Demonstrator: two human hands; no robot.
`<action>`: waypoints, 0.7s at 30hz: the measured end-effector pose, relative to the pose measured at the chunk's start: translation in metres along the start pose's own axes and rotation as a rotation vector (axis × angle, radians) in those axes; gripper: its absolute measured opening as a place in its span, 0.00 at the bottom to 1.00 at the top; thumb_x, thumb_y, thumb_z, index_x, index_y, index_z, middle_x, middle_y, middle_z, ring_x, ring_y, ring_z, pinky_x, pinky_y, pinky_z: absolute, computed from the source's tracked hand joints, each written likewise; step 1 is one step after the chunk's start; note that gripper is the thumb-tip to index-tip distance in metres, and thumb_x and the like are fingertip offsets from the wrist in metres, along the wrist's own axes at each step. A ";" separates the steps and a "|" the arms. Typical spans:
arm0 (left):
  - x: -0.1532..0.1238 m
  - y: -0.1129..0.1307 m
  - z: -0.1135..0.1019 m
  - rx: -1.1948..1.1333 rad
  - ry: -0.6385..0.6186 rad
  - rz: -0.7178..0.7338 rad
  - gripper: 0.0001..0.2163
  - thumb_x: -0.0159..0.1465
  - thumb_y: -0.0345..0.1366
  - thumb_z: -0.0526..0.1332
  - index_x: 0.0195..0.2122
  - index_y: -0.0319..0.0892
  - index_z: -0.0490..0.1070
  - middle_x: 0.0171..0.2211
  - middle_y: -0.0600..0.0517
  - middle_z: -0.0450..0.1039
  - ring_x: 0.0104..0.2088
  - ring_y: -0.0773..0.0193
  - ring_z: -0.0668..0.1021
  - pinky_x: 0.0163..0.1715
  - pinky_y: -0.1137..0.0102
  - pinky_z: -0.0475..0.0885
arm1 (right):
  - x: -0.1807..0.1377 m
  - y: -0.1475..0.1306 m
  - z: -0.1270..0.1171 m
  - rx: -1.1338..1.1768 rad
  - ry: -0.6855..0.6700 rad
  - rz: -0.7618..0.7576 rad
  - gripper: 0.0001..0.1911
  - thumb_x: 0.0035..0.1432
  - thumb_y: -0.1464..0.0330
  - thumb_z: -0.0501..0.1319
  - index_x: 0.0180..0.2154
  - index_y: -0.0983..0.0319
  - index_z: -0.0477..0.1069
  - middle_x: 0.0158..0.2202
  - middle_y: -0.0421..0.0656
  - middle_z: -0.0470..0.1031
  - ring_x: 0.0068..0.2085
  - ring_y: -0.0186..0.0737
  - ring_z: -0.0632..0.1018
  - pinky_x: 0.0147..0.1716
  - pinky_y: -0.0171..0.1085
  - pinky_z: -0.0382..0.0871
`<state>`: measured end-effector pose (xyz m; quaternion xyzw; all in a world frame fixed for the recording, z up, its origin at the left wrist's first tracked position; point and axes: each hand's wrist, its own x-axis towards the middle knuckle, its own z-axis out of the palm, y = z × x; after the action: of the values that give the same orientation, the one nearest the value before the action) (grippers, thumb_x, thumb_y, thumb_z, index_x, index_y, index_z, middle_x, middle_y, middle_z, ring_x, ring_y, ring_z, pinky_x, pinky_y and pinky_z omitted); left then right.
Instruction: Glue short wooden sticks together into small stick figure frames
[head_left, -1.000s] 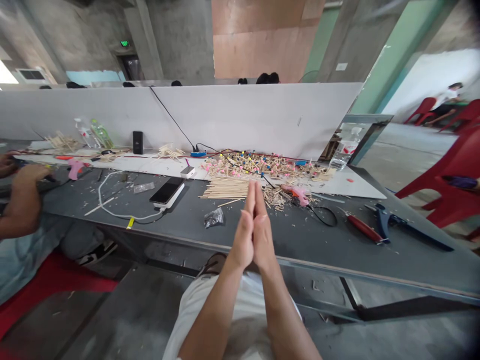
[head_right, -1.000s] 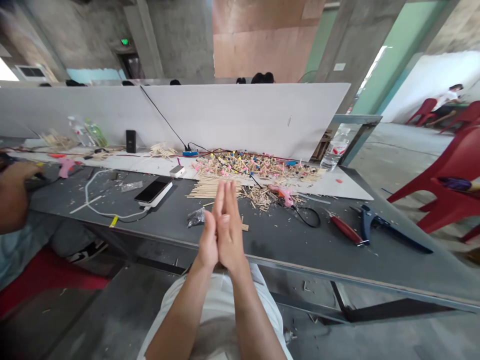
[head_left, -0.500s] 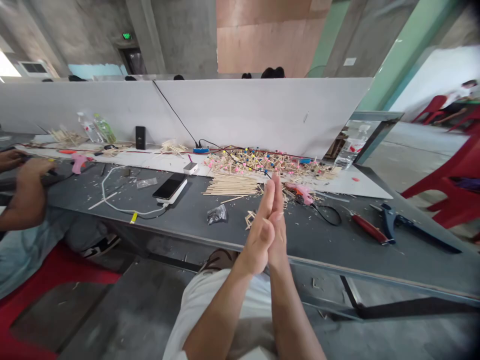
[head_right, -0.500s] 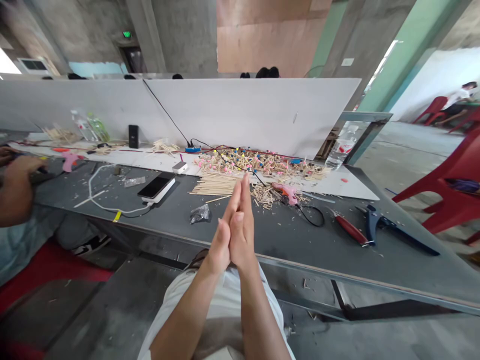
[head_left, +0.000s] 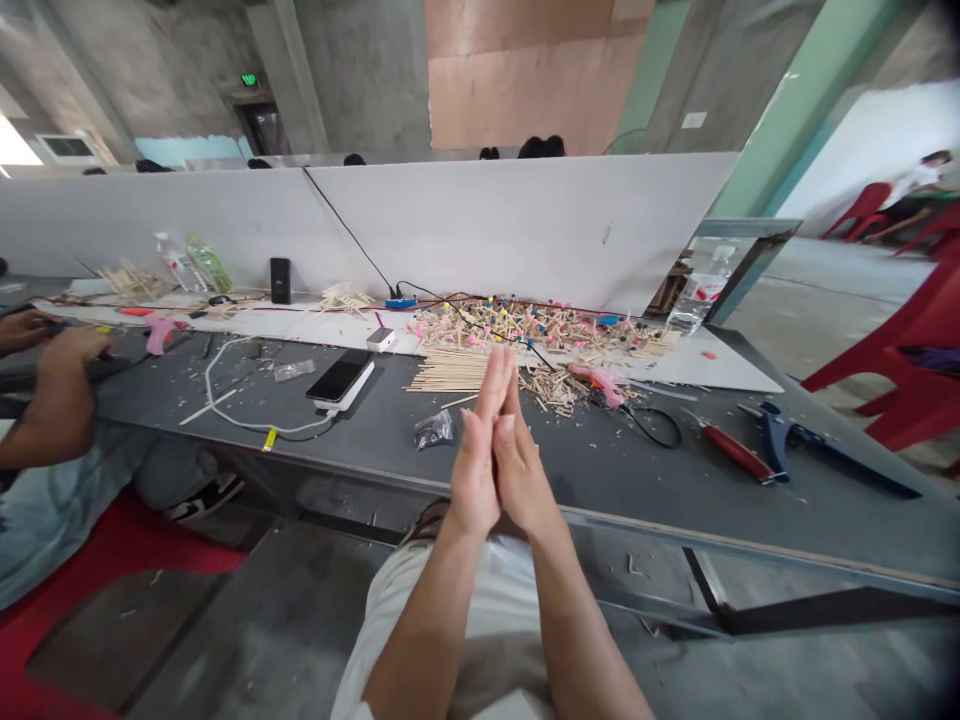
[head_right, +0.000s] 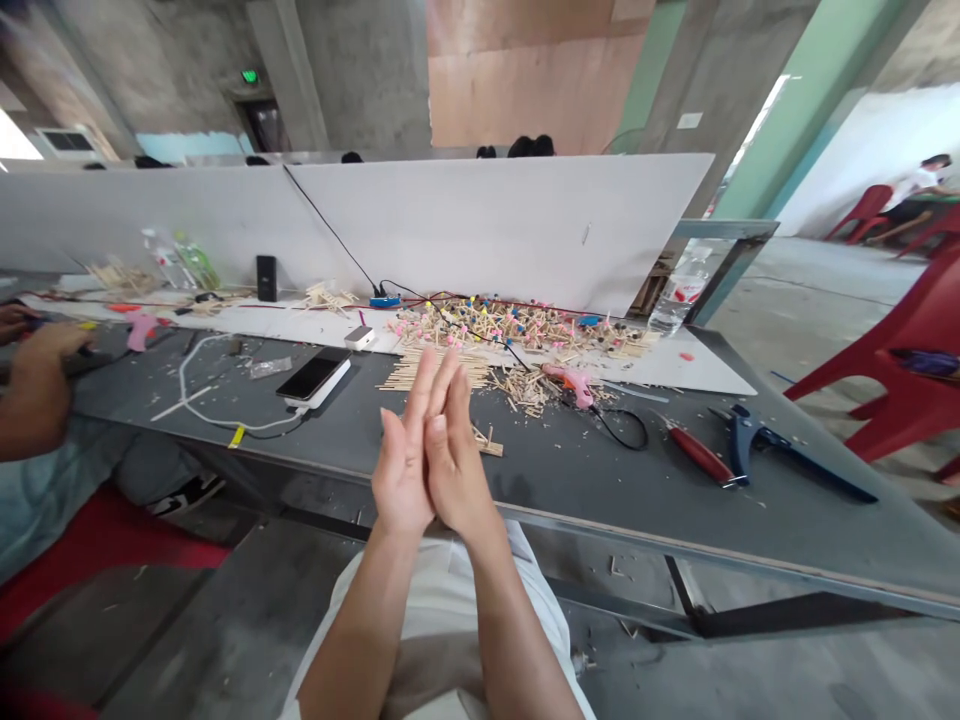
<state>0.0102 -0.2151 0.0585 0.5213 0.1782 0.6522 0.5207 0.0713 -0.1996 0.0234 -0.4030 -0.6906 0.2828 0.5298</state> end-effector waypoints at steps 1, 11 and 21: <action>-0.003 0.001 0.003 0.025 -0.013 0.012 0.30 0.69 0.58 0.39 0.68 0.55 0.53 0.71 0.61 0.47 0.71 0.59 0.40 0.71 0.61 0.38 | 0.001 0.002 -0.003 0.010 0.003 0.023 0.32 0.71 0.51 0.34 0.70 0.50 0.25 0.73 0.35 0.32 0.71 0.42 0.38 0.69 0.54 0.41; -0.006 -0.024 0.013 0.181 -0.118 0.004 0.28 0.70 0.55 0.38 0.68 0.56 0.53 0.71 0.64 0.45 0.71 0.60 0.37 0.71 0.64 0.33 | -0.011 -0.008 -0.023 -0.052 0.143 -0.061 0.30 0.71 0.53 0.30 0.70 0.48 0.26 0.73 0.31 0.35 0.72 0.43 0.41 0.69 0.56 0.45; -0.011 -0.011 0.018 0.145 -0.173 -0.004 0.33 0.66 0.62 0.45 0.69 0.55 0.51 0.71 0.58 0.44 0.71 0.53 0.39 0.71 0.57 0.38 | 0.000 0.002 -0.021 0.065 0.146 -0.060 0.31 0.69 0.49 0.32 0.68 0.43 0.21 0.72 0.29 0.33 0.72 0.46 0.40 0.66 0.61 0.47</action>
<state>0.0301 -0.2258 0.0518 0.6114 0.1803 0.5892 0.4966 0.0916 -0.1990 0.0281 -0.3841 -0.6523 0.2589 0.6000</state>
